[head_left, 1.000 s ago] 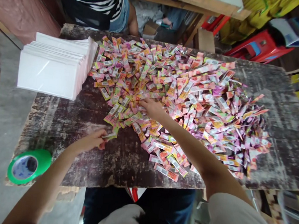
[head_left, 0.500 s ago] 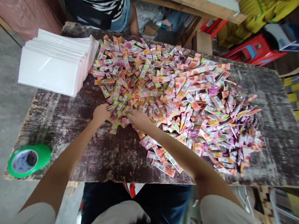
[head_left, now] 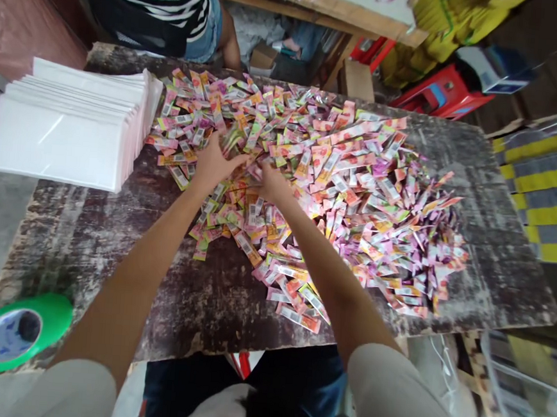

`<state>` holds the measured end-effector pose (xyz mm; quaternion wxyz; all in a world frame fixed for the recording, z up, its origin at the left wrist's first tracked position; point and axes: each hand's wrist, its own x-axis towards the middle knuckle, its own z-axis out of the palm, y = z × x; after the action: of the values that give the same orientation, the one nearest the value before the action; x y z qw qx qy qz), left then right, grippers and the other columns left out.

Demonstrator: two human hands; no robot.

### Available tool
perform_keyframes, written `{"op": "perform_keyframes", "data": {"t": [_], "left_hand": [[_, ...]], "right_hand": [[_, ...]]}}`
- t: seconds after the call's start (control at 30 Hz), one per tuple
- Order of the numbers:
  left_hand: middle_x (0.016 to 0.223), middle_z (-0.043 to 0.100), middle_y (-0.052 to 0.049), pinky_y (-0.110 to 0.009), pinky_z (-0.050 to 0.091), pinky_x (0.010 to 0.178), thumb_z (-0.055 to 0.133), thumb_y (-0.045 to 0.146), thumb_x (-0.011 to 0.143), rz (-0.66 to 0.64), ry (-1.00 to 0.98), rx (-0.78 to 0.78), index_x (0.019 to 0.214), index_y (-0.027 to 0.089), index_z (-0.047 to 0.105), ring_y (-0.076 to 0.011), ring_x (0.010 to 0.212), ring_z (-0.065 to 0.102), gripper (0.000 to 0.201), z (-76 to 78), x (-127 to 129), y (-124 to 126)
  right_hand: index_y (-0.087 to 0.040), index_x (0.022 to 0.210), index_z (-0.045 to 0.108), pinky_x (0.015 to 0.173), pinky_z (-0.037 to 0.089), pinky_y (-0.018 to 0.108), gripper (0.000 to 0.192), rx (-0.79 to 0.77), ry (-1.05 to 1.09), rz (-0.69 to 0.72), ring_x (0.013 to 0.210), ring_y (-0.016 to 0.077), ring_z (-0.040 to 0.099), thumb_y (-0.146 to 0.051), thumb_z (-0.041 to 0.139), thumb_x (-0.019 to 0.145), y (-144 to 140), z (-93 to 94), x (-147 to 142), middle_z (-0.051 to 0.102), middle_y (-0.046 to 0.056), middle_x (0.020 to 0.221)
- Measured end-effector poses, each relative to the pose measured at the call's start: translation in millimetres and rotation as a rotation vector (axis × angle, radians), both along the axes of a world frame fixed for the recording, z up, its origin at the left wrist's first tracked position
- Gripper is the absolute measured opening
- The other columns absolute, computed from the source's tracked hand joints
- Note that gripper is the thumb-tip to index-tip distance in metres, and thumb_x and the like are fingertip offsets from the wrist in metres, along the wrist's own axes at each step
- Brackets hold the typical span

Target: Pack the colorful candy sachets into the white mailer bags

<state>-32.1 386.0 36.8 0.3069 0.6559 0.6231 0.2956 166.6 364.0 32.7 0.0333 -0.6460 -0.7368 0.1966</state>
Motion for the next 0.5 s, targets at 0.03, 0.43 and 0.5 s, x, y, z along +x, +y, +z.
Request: {"op": "perform_keyframes", "data": {"t": [0.03, 0.43, 0.5], "left_hand": [[0.112, 0.066, -0.019, -0.040, 0.046, 0.091, 0.074, 0.051, 0.078, -0.003, 0.082, -0.048, 0.126, 0.009, 0.051, -0.0342, 0.113, 0.062, 0.068, -0.9, 14, 9], [0.092, 0.072, -0.008, -0.031, 0.049, 0.079, 0.064, 0.038, 0.079, -0.241, 0.234, -0.208, 0.115, 0.015, 0.067, -0.0264, 0.088, 0.068, 0.043, -6.6, -23, -100], [0.094, 0.073, -0.008, -0.032, 0.048, 0.081, 0.070, 0.039, 0.074, -0.266, 0.330, -0.258, 0.128, 0.019, 0.063, -0.0284, 0.091, 0.068, 0.058, -6.1, -50, -133]], "right_hand": [[-0.010, 0.130, 0.047, 0.085, 0.048, 0.038, 0.063, -0.021, -0.056, 0.018, 0.103, 0.0323, 0.063, -0.039, 0.075, 0.081, -3, -4.7, -5, 0.067, 0.022, 0.116], [-0.018, 0.122, 0.060, 0.080, 0.047, 0.032, 0.041, -0.038, -0.006, 0.191, 0.102, 0.0281, 0.066, -0.028, 0.066, 0.082, -108, 10.0, 13, 0.072, 0.011, 0.110], [-0.018, 0.130, 0.057, 0.079, 0.048, 0.033, 0.049, -0.081, -0.021, 0.205, 0.100, 0.0285, 0.067, -0.022, 0.067, 0.082, -129, 12.3, 33, 0.072, 0.012, 0.113]]}}
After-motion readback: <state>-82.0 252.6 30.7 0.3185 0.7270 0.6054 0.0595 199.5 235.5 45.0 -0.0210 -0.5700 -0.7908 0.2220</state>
